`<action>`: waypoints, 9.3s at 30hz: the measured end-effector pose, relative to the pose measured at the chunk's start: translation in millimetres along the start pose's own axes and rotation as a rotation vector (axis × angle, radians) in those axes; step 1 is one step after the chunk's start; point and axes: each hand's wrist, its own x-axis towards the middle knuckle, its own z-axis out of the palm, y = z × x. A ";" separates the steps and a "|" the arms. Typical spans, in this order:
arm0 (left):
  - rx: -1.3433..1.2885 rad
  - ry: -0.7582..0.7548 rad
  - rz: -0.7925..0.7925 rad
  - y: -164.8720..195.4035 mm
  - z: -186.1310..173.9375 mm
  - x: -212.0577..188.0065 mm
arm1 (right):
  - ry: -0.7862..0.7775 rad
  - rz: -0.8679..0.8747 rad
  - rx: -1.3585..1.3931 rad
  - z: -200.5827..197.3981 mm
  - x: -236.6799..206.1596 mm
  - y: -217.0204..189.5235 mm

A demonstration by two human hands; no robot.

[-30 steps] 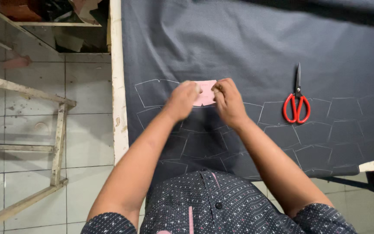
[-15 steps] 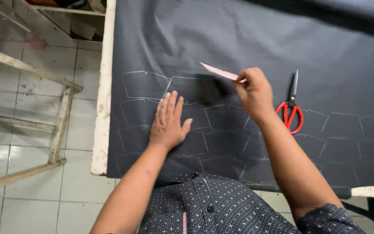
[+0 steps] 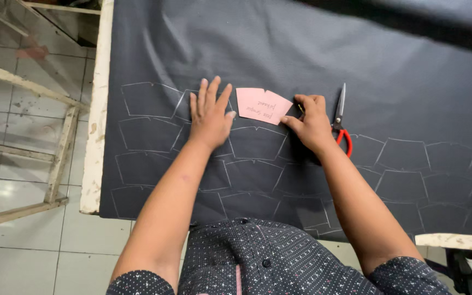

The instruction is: The person repeatedly places a small pink paper pattern onto a large black fabric with pre-drawn outlines, adjusting its position multiple times. The person also briefly lifts and folds the fabric and receives a white paper pattern from another person.

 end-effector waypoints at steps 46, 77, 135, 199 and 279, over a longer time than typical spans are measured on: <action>-0.197 0.104 0.008 -22.2 4.2 4.9 | 0.029 0.094 -0.040 7.1 -7.3 -14.4; -0.073 -0.218 0.194 41.0 30.2 -0.5 | 0.020 0.078 -0.030 8.9 -8.7 -13.5; 0.327 -0.206 0.300 81.7 39.5 -25.6 | -0.086 -0.284 -0.155 6.3 43.4 -75.3; -0.257 -0.272 0.542 1.4 48.1 54.8 | 0.003 -0.004 0.260 35.0 -39.8 -47.8; -0.163 0.158 -0.143 125.8 75.3 -10.3 | 0.237 -0.062 -0.257 -74.7 -58.0 90.0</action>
